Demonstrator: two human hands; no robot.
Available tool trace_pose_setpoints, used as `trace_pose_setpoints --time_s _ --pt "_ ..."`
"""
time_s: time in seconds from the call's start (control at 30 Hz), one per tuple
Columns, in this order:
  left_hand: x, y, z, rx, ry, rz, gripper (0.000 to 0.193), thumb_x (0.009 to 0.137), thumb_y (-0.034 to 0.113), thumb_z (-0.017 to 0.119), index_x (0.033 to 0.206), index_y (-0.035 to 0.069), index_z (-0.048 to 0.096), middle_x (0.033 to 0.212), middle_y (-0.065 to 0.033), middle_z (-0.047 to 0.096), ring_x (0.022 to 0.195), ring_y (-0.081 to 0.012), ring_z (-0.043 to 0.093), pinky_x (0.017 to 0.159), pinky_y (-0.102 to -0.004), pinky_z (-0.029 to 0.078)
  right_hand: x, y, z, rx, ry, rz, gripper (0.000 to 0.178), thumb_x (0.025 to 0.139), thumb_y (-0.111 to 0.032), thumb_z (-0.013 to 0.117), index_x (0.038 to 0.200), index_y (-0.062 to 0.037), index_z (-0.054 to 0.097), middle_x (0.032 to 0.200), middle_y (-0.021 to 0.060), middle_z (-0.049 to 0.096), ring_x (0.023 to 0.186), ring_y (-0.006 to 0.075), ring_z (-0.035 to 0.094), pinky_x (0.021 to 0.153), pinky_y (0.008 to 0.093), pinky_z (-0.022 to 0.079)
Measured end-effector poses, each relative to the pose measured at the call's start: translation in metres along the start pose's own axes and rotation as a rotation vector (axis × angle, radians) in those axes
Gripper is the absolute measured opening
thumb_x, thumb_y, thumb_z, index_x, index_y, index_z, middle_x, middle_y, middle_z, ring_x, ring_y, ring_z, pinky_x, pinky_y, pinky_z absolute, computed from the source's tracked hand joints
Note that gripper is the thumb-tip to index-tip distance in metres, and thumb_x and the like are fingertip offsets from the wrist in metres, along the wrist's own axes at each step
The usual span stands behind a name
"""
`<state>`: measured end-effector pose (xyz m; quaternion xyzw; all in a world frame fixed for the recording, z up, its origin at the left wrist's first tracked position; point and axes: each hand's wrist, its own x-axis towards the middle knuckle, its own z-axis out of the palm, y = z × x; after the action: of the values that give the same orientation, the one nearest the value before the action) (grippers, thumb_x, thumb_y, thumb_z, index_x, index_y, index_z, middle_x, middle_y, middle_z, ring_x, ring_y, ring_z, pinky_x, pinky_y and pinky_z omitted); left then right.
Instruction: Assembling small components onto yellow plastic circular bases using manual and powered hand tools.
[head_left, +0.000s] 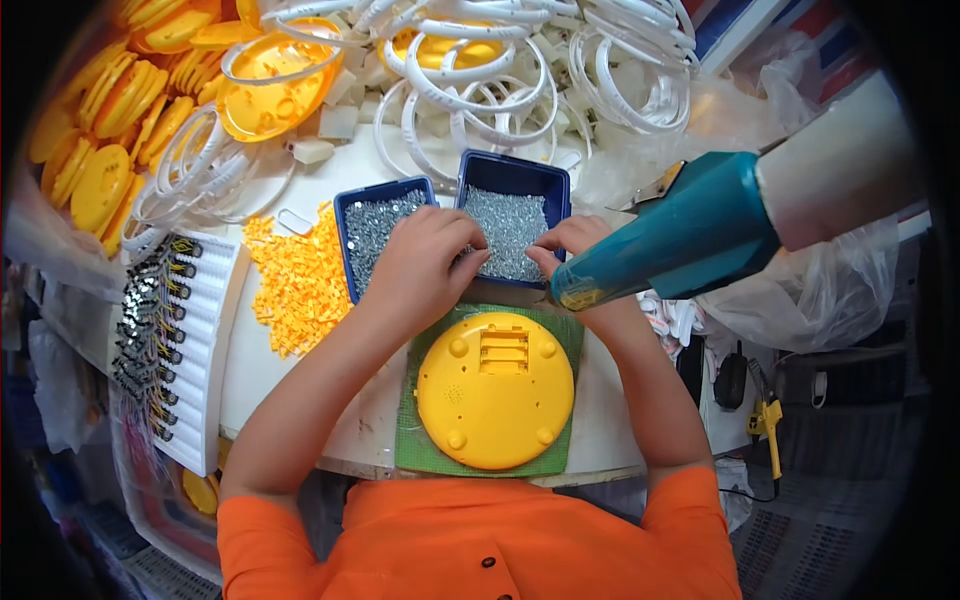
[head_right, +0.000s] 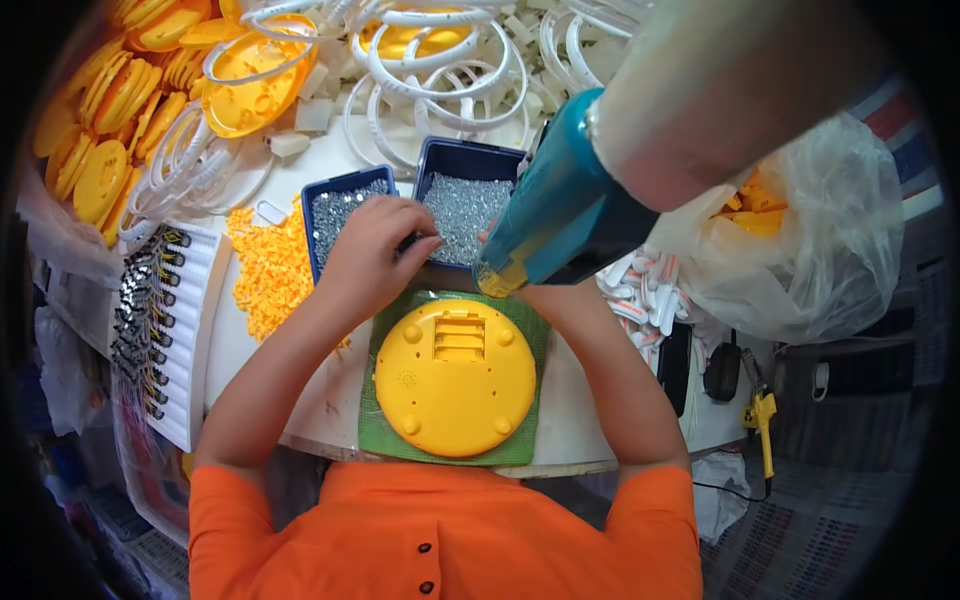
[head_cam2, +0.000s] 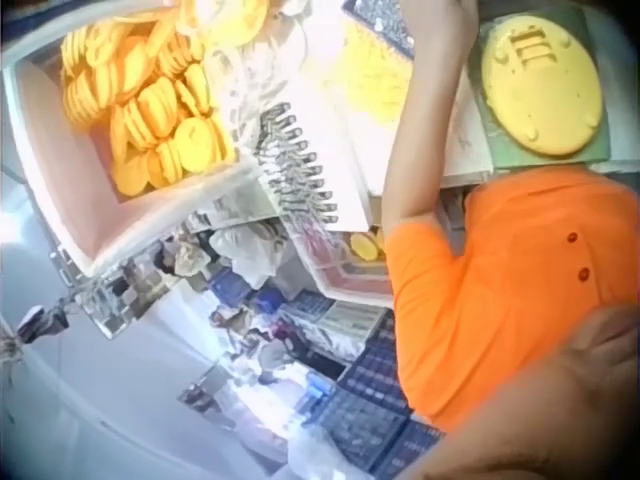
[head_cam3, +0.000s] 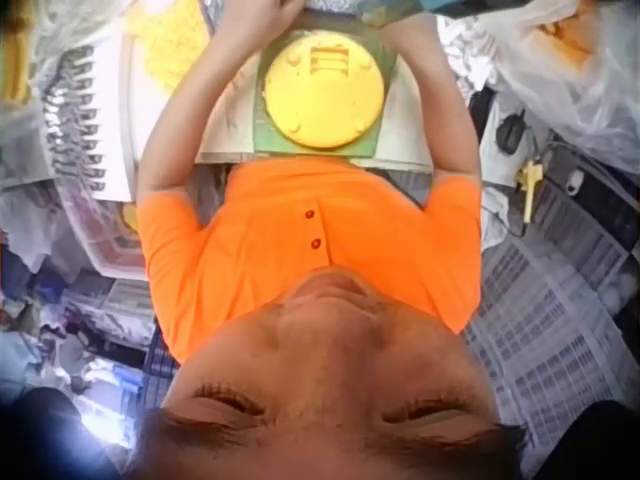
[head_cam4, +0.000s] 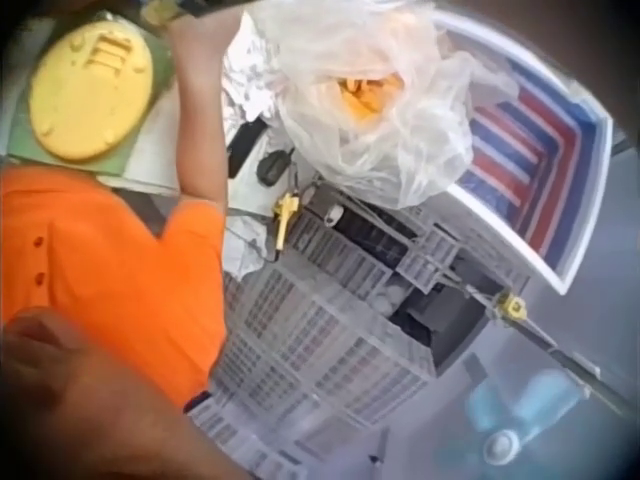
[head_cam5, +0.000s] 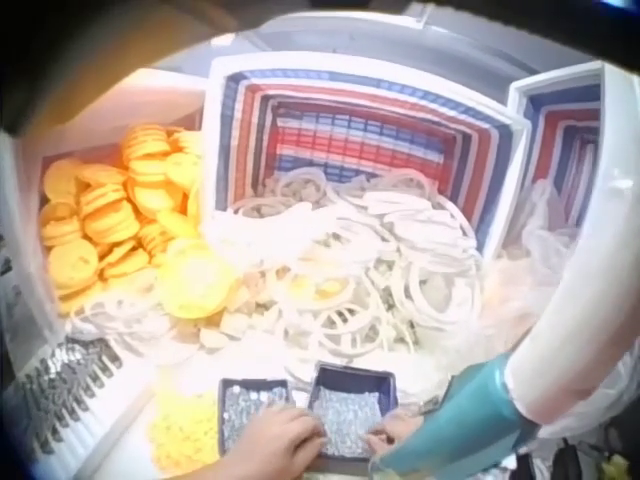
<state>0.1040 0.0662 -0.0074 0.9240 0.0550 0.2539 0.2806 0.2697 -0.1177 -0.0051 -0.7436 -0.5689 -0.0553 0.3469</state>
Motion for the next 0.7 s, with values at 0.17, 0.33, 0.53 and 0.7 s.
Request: trace_pose_setpoints --time_s 0.17,0.33,0.53,0.7 --pt "-0.061 0.018 -0.025 -0.284 0.052 -0.252 0.011 0.087 0.011 0.076 0.094 0.005 0.071 0.087 -0.0069 0.07 0.087 -0.0286 0.067 0.077 -0.0386 0.052 -0.053 -0.04 -0.028 0.134 -0.102 0.315 0.015 0.082 -0.003 0.079 0.096 -0.0028 0.074 0.094 0.013 0.074 0.088 0.0279 0.073 0.078 0.0335 0.053" --pt "-0.093 0.038 -0.031 -0.424 -0.021 -0.481 0.009 0.089 0.01 0.077 0.095 0.006 0.073 0.09 -0.007 0.072 0.081 -0.023 0.067 0.071 -0.0337 0.051 -0.086 -0.066 -0.034 0.123 -0.28 0.184 0.013 0.082 -0.001 0.077 0.094 -0.0036 0.074 0.088 0.0114 0.07 0.08 0.0286 0.069 0.073 0.0361 0.052" --pt "-0.11 0.053 -0.028 -0.426 -0.049 -0.344 0.009 0.087 0.011 0.078 0.093 0.006 0.072 0.09 -0.0057 0.072 0.081 -0.024 0.067 0.072 -0.035 0.051 -0.098 -0.074 -0.025 0.016 -0.218 -0.04 0.021 0.076 -0.003 0.08 0.096 -0.0073 0.075 0.089 0.0065 0.066 0.072 0.025 0.064 0.059 0.036 0.048" --pt "-0.117 0.053 -0.031 -0.304 -0.184 -0.127 0.014 0.082 0.009 0.08 0.093 0.01 0.07 0.096 -0.0031 0.073 0.09 -0.0258 0.066 0.081 -0.0383 0.049 -0.094 -0.074 -0.029 -0.03 -0.227 -0.102 0.021 0.076 -0.004 0.08 0.097 -0.0065 0.075 0.089 0.0071 0.067 0.072 0.0256 0.066 0.061 0.0349 0.051"
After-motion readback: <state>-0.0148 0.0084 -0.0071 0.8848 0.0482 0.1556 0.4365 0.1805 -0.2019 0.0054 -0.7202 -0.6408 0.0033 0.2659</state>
